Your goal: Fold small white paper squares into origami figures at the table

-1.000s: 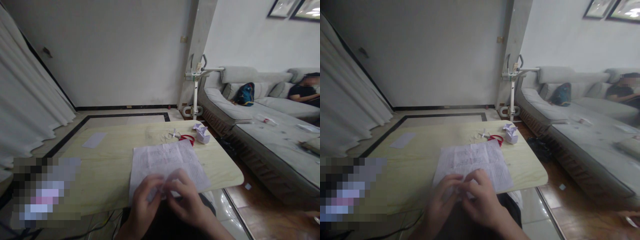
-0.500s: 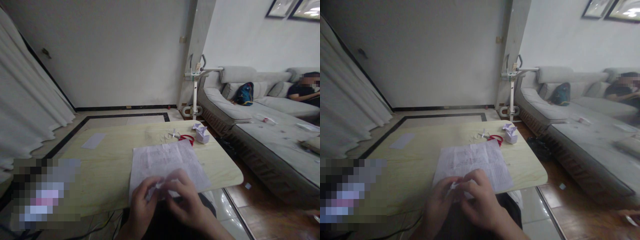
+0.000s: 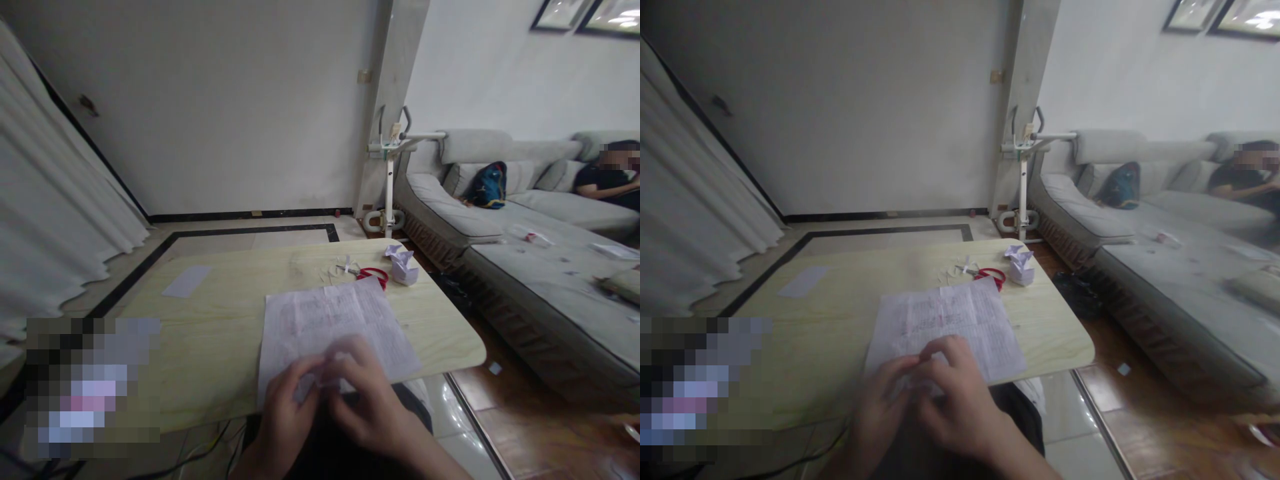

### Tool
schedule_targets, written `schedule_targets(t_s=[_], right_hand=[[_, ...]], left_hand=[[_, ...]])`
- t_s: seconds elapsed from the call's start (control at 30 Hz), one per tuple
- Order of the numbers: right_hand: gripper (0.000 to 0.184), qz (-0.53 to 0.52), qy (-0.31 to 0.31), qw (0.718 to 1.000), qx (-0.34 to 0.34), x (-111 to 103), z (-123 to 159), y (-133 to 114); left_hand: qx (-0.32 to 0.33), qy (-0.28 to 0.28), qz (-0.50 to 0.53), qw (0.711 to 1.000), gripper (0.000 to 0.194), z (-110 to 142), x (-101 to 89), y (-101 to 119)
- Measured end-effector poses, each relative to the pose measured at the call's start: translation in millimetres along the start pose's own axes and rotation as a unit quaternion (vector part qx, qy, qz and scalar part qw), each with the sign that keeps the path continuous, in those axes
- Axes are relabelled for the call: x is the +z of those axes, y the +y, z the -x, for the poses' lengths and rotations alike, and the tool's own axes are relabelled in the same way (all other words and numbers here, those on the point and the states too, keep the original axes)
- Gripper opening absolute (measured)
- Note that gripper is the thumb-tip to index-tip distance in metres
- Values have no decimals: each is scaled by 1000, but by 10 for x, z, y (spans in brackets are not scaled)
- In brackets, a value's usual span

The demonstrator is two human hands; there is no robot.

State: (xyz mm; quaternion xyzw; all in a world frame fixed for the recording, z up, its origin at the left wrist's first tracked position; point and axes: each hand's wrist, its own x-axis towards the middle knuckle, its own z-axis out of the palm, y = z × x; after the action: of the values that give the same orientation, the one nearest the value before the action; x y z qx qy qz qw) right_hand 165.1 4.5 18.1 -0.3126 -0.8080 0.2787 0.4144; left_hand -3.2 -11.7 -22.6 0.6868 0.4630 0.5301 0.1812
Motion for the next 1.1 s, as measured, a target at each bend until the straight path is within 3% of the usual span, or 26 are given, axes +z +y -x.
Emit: schedule_targets(t_s=[0.23, 0.43, 0.6, 0.73, 0.83, 0.93, 1.0, 1.1], right_hand=[[33, -14, 24, 1000, 4, -14, 4, 24], [23, -33, 61, 998, 7, -44, -8, 27], [28, -52, -8, 999, 10, -119, -6, -7], [33, -55, -71, 995, 40, -131, -16, -24], [28, -73, -78, 992, 65, -106, -23, -10], [17, -121, -33, 989, 84, -80, -28, 24], [10, -146, 5, 983, 111, -68, -36, 52], [6, -178, 34, 972, 151, -56, -58, 85]], left_hand=[[-5, 2, 17, 1000, 23, -6, -31, 18], [-83, -25, 21, 996, 10, -58, -24, 43], [-174, -50, 39, 983, 24, -128, -32, 119], [-204, -75, 67, 974, 29, -125, -36, 133], [-215, -65, 67, 972, 32, -95, -23, 86], [-179, -34, 66, 981, 21, -69, -30, 42], [-100, -28, 59, 993, 15, -59, -51, 35], [5, -50, 32, 998, 22, -56, -68, 47]])
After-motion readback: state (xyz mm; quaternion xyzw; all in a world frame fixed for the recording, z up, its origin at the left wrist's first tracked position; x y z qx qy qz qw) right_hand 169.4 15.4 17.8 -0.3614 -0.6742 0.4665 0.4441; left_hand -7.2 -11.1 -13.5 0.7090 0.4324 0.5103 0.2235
